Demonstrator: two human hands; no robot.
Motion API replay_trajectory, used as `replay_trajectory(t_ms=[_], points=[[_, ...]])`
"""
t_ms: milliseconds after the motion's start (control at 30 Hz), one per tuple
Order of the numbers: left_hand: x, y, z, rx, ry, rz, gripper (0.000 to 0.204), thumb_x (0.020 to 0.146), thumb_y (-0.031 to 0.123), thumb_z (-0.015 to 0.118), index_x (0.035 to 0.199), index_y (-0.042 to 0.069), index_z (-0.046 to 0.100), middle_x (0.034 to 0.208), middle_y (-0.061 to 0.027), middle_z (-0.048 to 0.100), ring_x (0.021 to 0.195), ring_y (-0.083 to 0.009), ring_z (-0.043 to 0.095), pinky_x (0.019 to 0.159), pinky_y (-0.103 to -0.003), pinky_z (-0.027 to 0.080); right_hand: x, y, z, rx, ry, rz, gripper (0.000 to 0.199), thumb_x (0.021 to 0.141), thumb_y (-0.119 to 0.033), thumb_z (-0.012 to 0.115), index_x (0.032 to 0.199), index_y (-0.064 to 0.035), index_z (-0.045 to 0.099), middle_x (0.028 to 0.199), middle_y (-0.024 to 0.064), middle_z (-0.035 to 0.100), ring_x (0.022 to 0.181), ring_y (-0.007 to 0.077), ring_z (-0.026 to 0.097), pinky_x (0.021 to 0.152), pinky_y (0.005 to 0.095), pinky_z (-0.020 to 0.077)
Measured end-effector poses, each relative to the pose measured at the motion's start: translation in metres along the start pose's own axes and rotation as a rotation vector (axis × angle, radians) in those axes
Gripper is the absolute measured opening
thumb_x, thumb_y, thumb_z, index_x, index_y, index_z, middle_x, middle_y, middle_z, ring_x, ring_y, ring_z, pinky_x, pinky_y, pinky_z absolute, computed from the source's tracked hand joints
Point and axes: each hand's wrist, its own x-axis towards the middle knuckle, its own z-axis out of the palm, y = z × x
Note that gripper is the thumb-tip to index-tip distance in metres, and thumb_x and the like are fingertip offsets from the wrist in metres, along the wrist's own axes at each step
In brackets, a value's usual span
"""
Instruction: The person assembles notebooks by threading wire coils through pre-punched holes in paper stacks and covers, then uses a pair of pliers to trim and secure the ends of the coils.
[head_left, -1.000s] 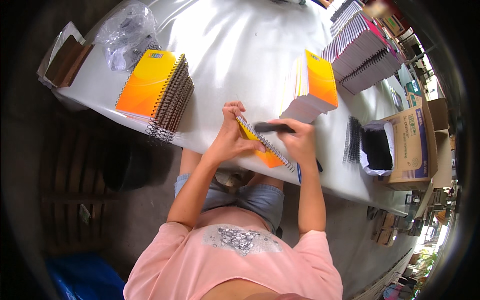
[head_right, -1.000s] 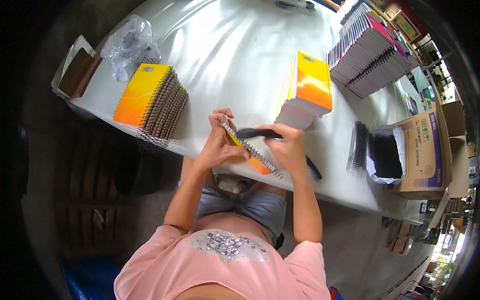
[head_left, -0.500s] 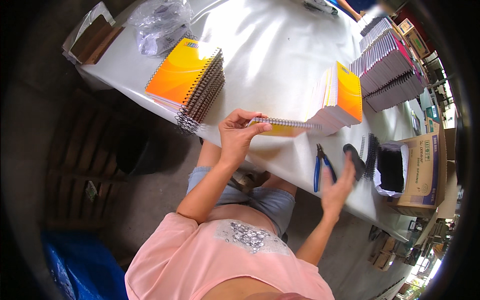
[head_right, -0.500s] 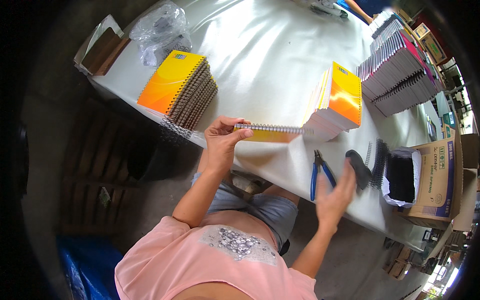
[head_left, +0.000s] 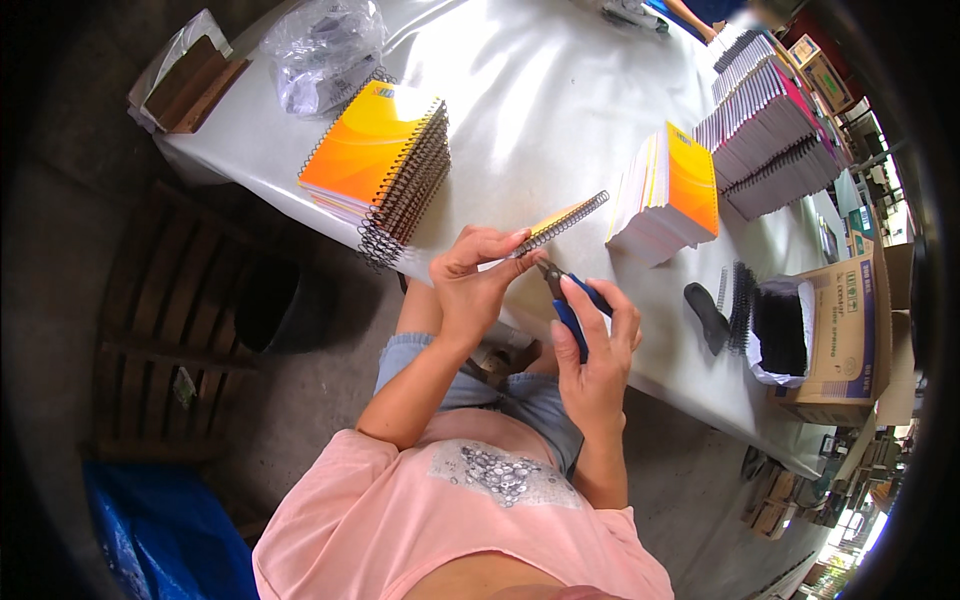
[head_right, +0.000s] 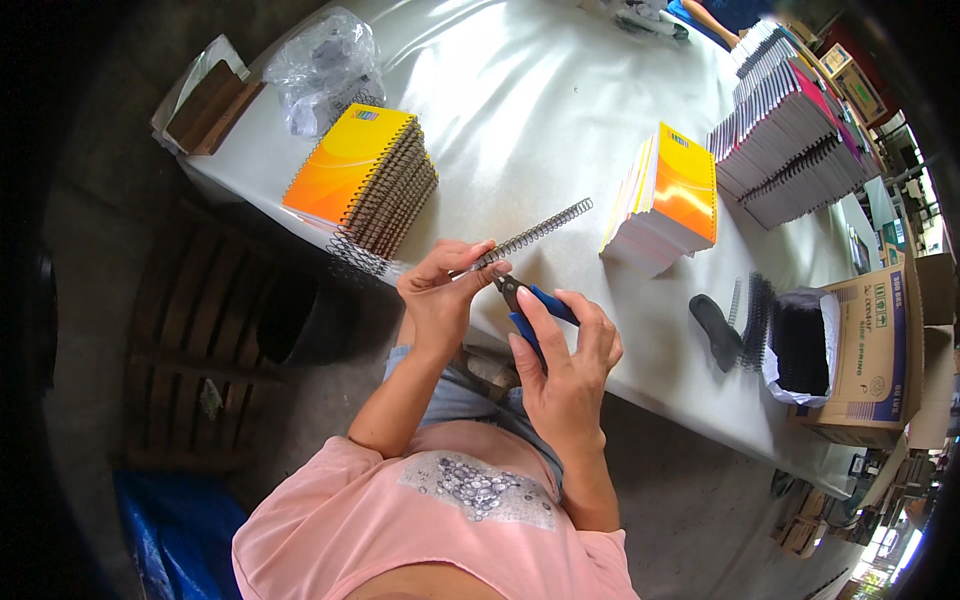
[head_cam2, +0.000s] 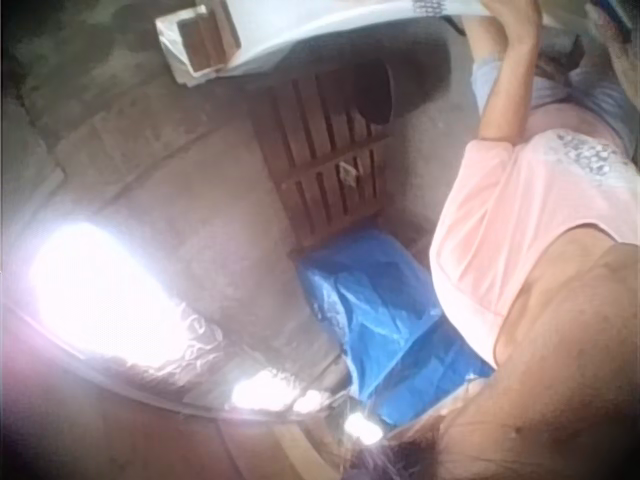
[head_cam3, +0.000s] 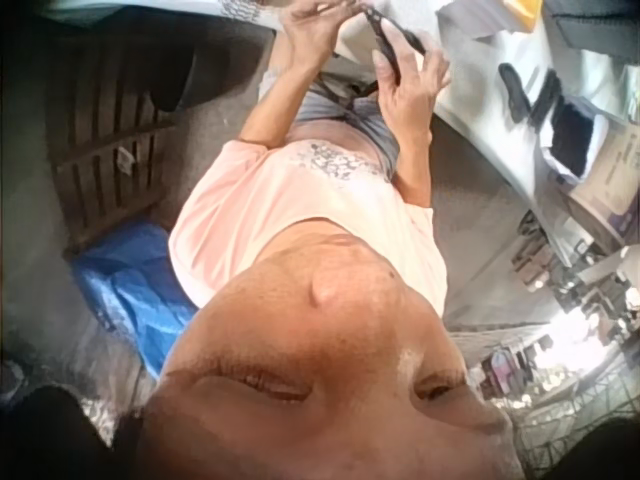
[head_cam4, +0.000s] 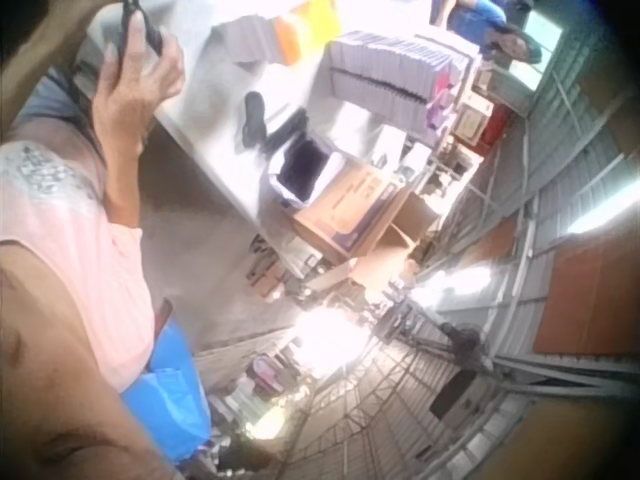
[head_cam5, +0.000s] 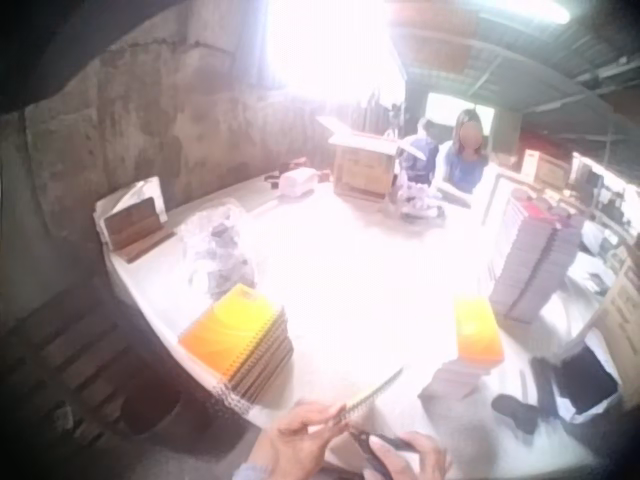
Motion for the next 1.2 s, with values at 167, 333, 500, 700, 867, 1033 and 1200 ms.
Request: replay_trajectory(t_ms=[167,333,500,700,867,1033,1200], points=[[-0.001,0.001,-0.002,0.014,-0.037,0.125,0.029,0.067,-0.018,0.065,0.090,0.000,0.068,0.092,-0.0140,0.066,0.088,-0.0180,0.060,0.075,-0.029,0.056,0.003,-0.003,0.004,-0.035,-0.035,-0.021,0.035,0.085,-0.024,0.062,0.120,-0.0202,0.059,0.113,0.0101,0.052,0.104,0.0274,0.048,0.089,0.0411,0.0331],[-0.007,-0.004,-0.005,0.014,-0.062,0.188,0.031,0.067,-0.020,0.063,0.091,0.000,0.068,0.096,-0.0137,0.065,0.089,-0.0194,0.059,0.072,-0.031,0.059,-0.002,0.000,-0.004,0.895,-0.428,0.577,0.037,0.093,-0.029,0.052,0.125,-0.0105,0.052,0.104,0.0075,0.057,0.087,0.0160,0.056,0.067,0.0306,0.0460],[-0.003,-0.004,0.004,-0.021,-0.033,0.225,0.029,0.069,-0.019,0.063,0.091,-0.002,0.066,0.094,-0.0135,0.065,0.090,-0.0190,0.060,0.074,-0.030,0.058,-0.001,0.011,0.004,1.472,-0.477,0.725,0.035,0.096,-0.023,0.045,0.124,-0.0028,0.050,0.103,0.0100,0.058,0.087,0.0171,0.058,0.070,0.0292,0.0474],[0.004,0.021,0.009,-0.274,0.160,0.057,0.035,0.078,-0.008,0.067,0.108,0.001,0.054,0.091,-0.0061,0.061,0.085,-0.0098,0.058,0.074,-0.021,0.047,-0.026,0.057,-0.024,0.113,-0.103,0.240,0.033,0.091,-0.021,0.050,0.120,-0.0053,0.055,0.110,0.0170,0.055,0.102,0.0339,0.053,0.090,0.0381,0.0403],[-0.004,0.037,0.010,-0.444,0.137,0.100,0.027,0.086,-0.002,0.060,0.111,0.002,0.051,0.101,-0.0055,0.055,0.091,-0.0094,0.054,0.078,-0.022,0.045,-0.045,0.104,-0.022,-0.602,-0.178,0.204,0.039,0.091,-0.029,0.054,0.127,-0.0135,0.052,0.124,0.0144,0.048,0.109,0.0329,0.050,0.093,0.0429,0.0379],[-0.010,0.074,0.014,-0.539,0.087,0.175,0.015,0.089,0.000,0.056,0.104,0.000,0.053,0.100,-0.0070,0.052,0.091,-0.0129,0.054,0.082,-0.023,0.043,0.002,0.053,0.009,1.009,0.245,0.209,0.055,0.085,-0.011,0.064,0.133,-0.0014,0.039,0.134,0.0130,0.043,0.115,0.0196,0.048,0.098,0.0357,0.0374],[0.018,0.118,-0.040,0.373,0.168,0.656,0.025,0.077,-0.009,0.062,0.100,0.000,0.061,0.089,-0.0086,0.062,0.079,-0.0139,0.055,0.065,-0.024,0.043,0.105,-0.023,0.014,1.427,0.219,0.306,0.053,0.079,0.000,0.067,0.127,-0.0009,0.046,0.108,0.0100,0.060,0.094,0.0131,0.057,0.082,0.0251,0.0440]])
